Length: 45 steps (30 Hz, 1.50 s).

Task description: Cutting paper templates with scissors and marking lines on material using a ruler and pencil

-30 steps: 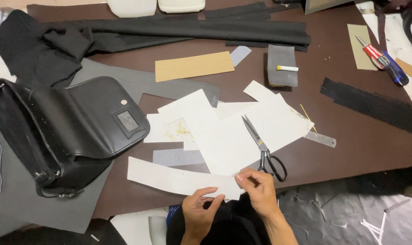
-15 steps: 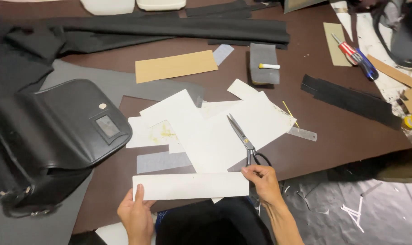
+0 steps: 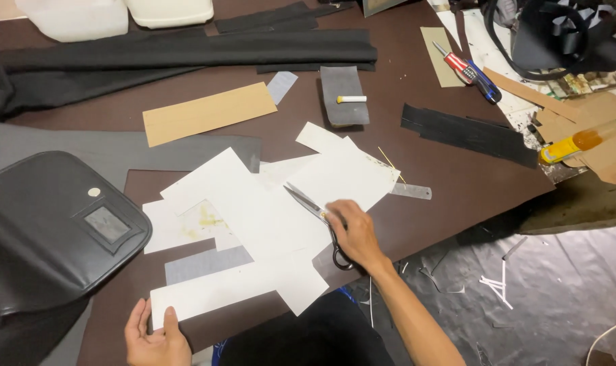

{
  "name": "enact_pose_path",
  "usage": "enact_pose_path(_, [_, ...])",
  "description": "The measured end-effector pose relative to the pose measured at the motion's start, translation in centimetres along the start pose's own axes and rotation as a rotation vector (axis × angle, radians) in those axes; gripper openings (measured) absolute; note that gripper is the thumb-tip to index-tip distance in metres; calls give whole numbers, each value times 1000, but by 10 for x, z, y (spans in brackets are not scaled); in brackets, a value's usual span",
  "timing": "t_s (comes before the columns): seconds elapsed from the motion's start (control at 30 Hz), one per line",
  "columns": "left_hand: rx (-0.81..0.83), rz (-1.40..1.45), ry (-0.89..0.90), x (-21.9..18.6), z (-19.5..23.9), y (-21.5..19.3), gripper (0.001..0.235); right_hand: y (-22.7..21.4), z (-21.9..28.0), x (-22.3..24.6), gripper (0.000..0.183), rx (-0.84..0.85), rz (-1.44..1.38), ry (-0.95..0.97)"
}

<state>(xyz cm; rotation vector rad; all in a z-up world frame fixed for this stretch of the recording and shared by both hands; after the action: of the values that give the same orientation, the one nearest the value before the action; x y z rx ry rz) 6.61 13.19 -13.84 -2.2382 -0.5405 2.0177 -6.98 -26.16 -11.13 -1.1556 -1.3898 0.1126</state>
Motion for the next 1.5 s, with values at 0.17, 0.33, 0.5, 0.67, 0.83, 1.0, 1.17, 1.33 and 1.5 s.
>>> enact_pose_path(0.17, [-52,-215,121,-18,5,3,43,-72,-50,-92,28,-274,238,94])
enact_pose_path(0.33, [68,-335,614,-35,31,34,42,-114,-109,-125,33,-5,398,436])
enact_pose_path(0.5, [619,-299,773,-59,76,101,45,-118,-137,-97,30,349,425,562])
enact_pose_path(0.67, [834,-354,934,-71,100,140,59,-118,-138,-100,32,463,419,514])
enact_pose_path(0.83, [825,-593,1059,-67,105,151,67,-123,-130,-127,32,433,429,349])
enact_pose_path(1.0, [810,-567,1088,-67,105,150,74,-143,-102,-142,23,-8,387,80])
enact_pose_path(1.17, [776,-557,1089,-76,102,147,73,-145,-55,-125,30,358,550,301])
enact_pose_path(1.33, [782,-563,1104,-76,105,147,72,-144,-49,-146,31,498,506,303])
enact_pose_path(1.5, [838,-644,1080,-61,107,152,75,-141,-58,-166,26,673,537,182])
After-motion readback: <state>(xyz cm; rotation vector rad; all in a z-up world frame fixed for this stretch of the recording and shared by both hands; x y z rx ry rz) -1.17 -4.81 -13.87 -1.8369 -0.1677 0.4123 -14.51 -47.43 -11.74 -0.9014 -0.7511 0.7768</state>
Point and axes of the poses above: each hand's wrist, its own z-axis away from the middle knuckle, its own y-axis out of the palm, x = y × z, the point moved 5 cm from there along -z, towards the middle knuckle, and after that the axes turned 1 degree about -x, right-handed, at the moved point
